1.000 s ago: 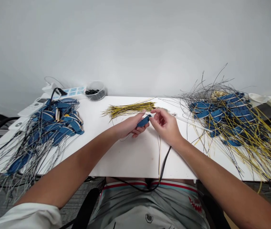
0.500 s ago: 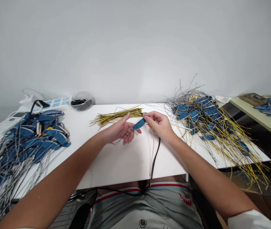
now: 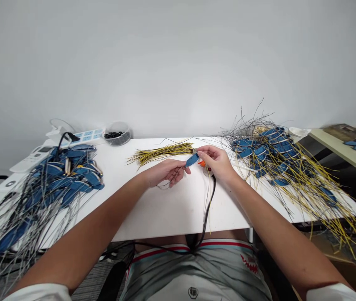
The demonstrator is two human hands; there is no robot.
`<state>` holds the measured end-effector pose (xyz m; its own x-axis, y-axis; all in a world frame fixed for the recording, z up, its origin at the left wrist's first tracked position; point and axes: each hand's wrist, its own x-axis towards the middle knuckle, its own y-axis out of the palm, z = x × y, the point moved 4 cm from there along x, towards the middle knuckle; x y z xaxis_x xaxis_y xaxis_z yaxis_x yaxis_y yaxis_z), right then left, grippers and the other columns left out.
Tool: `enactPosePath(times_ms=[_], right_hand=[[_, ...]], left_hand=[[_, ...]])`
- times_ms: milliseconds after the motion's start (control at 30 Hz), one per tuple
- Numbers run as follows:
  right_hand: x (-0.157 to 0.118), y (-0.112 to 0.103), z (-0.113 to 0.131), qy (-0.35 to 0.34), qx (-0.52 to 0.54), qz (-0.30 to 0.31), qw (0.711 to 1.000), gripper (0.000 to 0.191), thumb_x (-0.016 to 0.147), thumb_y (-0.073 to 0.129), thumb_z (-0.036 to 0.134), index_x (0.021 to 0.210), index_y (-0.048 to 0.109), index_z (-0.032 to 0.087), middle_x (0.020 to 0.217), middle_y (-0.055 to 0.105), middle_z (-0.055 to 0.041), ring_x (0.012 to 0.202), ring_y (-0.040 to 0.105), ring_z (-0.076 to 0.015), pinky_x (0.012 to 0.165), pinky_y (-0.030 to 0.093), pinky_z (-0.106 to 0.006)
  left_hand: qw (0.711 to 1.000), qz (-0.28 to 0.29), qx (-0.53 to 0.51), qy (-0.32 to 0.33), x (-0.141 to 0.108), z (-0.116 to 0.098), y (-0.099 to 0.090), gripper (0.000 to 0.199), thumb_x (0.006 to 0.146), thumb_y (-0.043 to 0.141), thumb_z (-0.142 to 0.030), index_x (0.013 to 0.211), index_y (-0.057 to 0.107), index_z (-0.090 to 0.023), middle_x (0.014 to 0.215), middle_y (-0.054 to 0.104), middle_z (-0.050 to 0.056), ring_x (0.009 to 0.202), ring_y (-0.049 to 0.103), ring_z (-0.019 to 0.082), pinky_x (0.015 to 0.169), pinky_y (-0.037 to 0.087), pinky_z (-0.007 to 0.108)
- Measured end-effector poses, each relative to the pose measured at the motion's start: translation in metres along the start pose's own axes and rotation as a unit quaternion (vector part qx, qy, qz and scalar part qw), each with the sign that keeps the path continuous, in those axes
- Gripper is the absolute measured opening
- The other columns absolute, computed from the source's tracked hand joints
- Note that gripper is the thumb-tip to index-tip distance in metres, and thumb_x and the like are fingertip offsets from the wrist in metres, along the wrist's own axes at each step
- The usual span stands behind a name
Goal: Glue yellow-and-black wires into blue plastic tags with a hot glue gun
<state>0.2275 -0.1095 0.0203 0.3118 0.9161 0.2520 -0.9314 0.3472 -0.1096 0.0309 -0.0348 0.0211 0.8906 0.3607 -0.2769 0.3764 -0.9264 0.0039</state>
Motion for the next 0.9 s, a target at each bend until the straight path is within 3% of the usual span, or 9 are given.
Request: enactPosePath(times_ms=[100,167,233,300,400,467,533,667,900], right_hand=[[0.0,-0.021,0.011,-0.015,-0.153,-0.08,0.985,0.04,0.091,0.066,0.058,0.099,0.073,0.019,0.084,0.07,-0.0034,0.075,0.061,-0.0167,0.069,0.047,-0.029],[-0.003,-0.032,0.014,0.027,-0.313,-0.106,0.943,0.046,0.092,0.06,0.063,0.078,0.067,0.019,0.071,0.066,-0.0036,0.067,0.057,-0.0176,0.064,0.041,-0.031],[-0.007,-0.034,0.013,0.085,-0.453,-0.084,0.883,0.052,0.089,0.059,0.07,0.072,0.064,0.021,0.068,0.066,-0.0051,0.066,0.058,-0.0205,0.062,0.037,-0.033],[-0.011,-0.031,0.012,0.121,-0.537,-0.059,0.833,0.055,0.084,0.061,0.076,0.079,0.067,0.022,0.074,0.069,-0.007,0.073,0.062,-0.0249,0.064,0.037,-0.034],[-0.012,-0.021,0.01,0.148,-0.592,-0.022,0.792,0.062,0.079,0.06,0.083,0.081,0.069,0.022,0.081,0.072,-0.01,0.08,0.067,-0.0302,0.067,0.04,-0.036],[-0.01,-0.017,0.009,0.163,-0.599,0.003,0.784,0.063,0.078,0.059,0.084,0.075,0.068,0.021,0.079,0.072,-0.0113,0.08,0.067,-0.0306,0.067,0.04,-0.036],[-0.008,-0.016,0.007,0.17,-0.582,0.007,0.795,0.058,0.079,0.062,0.079,0.07,0.067,0.021,0.076,0.07,-0.0106,0.076,0.065,-0.028,0.064,0.037,-0.034],[-0.007,-0.023,-0.001,0.149,-0.5,-0.024,0.853,0.047,0.081,0.064,0.067,0.07,0.062,0.022,0.074,0.068,-0.007,0.069,0.059,-0.0217,0.059,0.031,-0.032],[-0.011,-0.029,-0.021,0.054,-0.247,-0.124,0.96,0.029,0.08,0.07,0.042,0.094,0.056,0.022,0.078,0.064,-0.0002,0.068,0.054,-0.0182,0.063,0.039,-0.029]], left_hand=[[0.999,-0.029,-0.02,0.003,0.001,0.0,0.0,0.049,0.095,0.052,-0.061,0.096,0.065,-0.014,0.059,0.054,0.0,0.045,0.049,0.01,0.046,0.042,0.022],[0.997,-0.06,-0.045,0.007,0.002,0.001,-0.002,0.046,0.096,0.051,-0.059,0.095,0.063,-0.015,0.057,0.052,-0.002,0.044,0.049,0.01,0.044,0.042,0.023],[0.993,-0.094,-0.067,0.009,0.004,0.002,-0.005,0.042,0.097,0.049,-0.055,0.094,0.062,-0.015,0.056,0.049,-0.002,0.044,0.048,0.01,0.043,0.041,0.022],[0.989,-0.123,-0.084,0.014,0.006,0.004,-0.007,0.04,0.097,0.048,-0.054,0.095,0.061,-0.016,0.057,0.048,-0.003,0.043,0.047,0.01,0.042,0.04,0.022],[0.982,-0.158,-0.099,0.035,0.008,0.006,-0.012,0.043,0.096,0.052,-0.058,0.097,0.062,-0.016,0.059,0.05,-0.003,0.043,0.047,0.009,0.041,0.039,0.021],[0.977,-0.177,-0.105,0.054,0.008,0.006,-0.014,0.046,0.094,0.054,-0.061,0.097,0.062,-0.015,0.061,0.051,-0.002,0.044,0.047,0.008,0.041,0.037,0.019],[0.973,-0.191,-0.112,0.065,0.009,0.007,-0.016,0.049,0.095,0.054,-0.063,0.098,0.062,-0.015,0.063,0.051,-0.002,0.044,0.045,0.007,0.04,0.036,0.019],[0.969,-0.206,-0.115,0.073,0.01,0.007,-0.016,0.05,0.096,0.051,-0.064,0.1,0.06,-0.015,0.063,0.05,-0.003,0.042,0.043,0.007,0.04,0.036,0.019],[0.965,-0.198,-0.15,0.084,0.012,0.007,-0.015,0.047,0.096,0.052,-0.064,0.102,0.055,-0.018,0.059,0.035,-0.007,0.046,0.035,0.007,0.04,0.037,0.018]])
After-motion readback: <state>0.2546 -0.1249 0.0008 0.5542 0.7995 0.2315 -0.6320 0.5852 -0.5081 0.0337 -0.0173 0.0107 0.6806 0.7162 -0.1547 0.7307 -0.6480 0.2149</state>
